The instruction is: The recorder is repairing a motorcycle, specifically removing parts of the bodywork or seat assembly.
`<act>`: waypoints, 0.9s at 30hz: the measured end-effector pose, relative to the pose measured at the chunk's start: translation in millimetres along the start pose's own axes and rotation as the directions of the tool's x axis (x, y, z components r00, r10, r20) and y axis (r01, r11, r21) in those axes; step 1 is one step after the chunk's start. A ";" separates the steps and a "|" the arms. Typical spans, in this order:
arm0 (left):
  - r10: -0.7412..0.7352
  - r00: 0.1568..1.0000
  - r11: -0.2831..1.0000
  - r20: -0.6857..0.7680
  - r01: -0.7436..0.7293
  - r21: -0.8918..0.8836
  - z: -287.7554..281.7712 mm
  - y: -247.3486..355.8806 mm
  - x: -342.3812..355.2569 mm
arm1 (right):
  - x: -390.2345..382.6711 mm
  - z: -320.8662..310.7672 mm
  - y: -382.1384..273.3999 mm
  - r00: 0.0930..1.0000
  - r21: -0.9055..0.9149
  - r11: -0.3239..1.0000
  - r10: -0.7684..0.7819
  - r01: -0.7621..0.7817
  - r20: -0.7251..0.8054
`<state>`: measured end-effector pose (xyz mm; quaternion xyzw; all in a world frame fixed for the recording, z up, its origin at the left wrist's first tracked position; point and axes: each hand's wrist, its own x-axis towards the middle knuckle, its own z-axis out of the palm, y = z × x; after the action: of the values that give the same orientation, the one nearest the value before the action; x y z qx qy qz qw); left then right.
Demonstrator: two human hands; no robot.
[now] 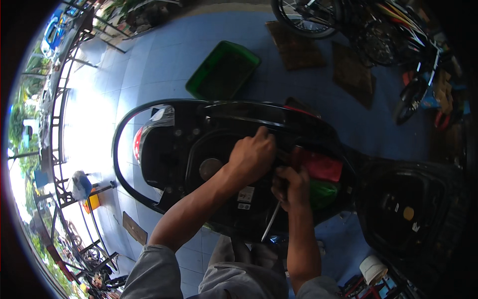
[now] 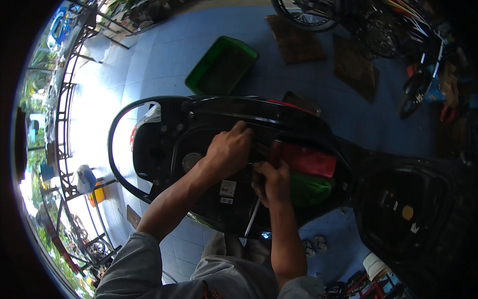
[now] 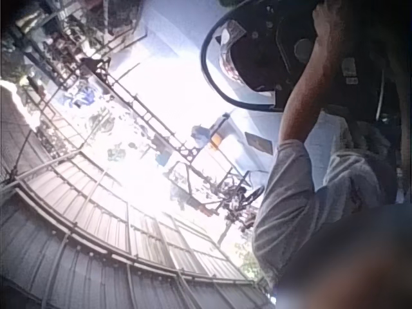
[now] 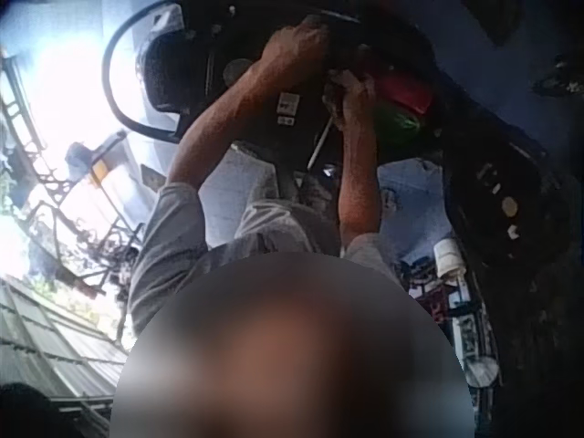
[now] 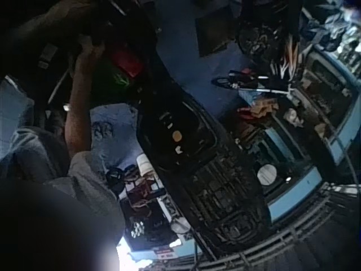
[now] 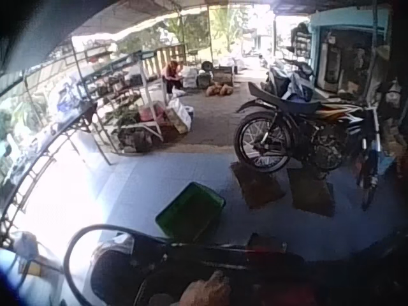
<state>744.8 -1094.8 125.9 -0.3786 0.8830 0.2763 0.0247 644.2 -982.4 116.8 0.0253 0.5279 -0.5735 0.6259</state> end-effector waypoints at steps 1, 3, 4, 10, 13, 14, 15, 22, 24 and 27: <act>-0.018 1.000 1.000 -0.008 0.018 0.006 -2.7 -0.2 2.6 | 1.7 -2.0 1.5 1.000 -0.005 1.000 0.009 -0.009 0.018; 0.103 0.993 0.994 0.061 -0.105 0.017 -7.6 -1.4 7.0 | 4.7 -6.0 5.4 1.000 -0.031 1.000 0.001 -0.001 0.000; 0.090 0.994 0.996 0.054 -0.091 0.021 -8.4 -1.1 8.8 | 6.0 -8.9 6.2 1.000 -0.036 0.999 0.008 -0.007 0.014; 0.300 0.919 0.906 0.256 -0.358 0.223 -19.7 9.9 24.6 | 3.3 -10.2 7.0 1.000 0.008 1.000 -0.024 0.024 -0.004; 0.313 0.832 0.886 0.458 -0.429 0.173 -27.3 22.1 28.4 | -0.8 -10.6 4.4 0.999 0.010 0.999 -0.051 0.051 -0.020; 0.336 0.860 0.875 0.384 -0.436 0.212 -26.4 23.2 22.8 | -1.8 -10.7 4.6 0.998 0.000 0.999 -0.050 0.050 -0.032; 0.360 0.881 0.863 0.308 -0.440 0.249 -24.9 24.3 18.9 | -3.1 -12.5 4.6 0.998 -0.010 0.999 -0.050 0.049 -0.046; 0.343 0.917 0.888 0.201 -0.387 0.249 -0.4 -1.1 21.4 | -5.1 -24.6 7.2 1.000 0.013 1.000 -0.015 0.016 -0.026; 0.276 0.936 0.930 0.218 -0.318 0.186 -9.1 0.8 24.8 | -7.6 -27.7 0.8 0.998 -0.033 0.998 -0.063 0.062 -0.021; 0.294 0.942 0.937 0.164 -0.318 0.148 -5.1 -8.1 23.1 | -8.9 -20.5 -7.9 0.994 -0.154 0.983 -0.104 0.100 -0.014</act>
<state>734.8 -1117.0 120.6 -0.2128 0.9478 0.2251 0.0755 627.3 -965.8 118.4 -0.0436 0.5781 -0.5622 0.5898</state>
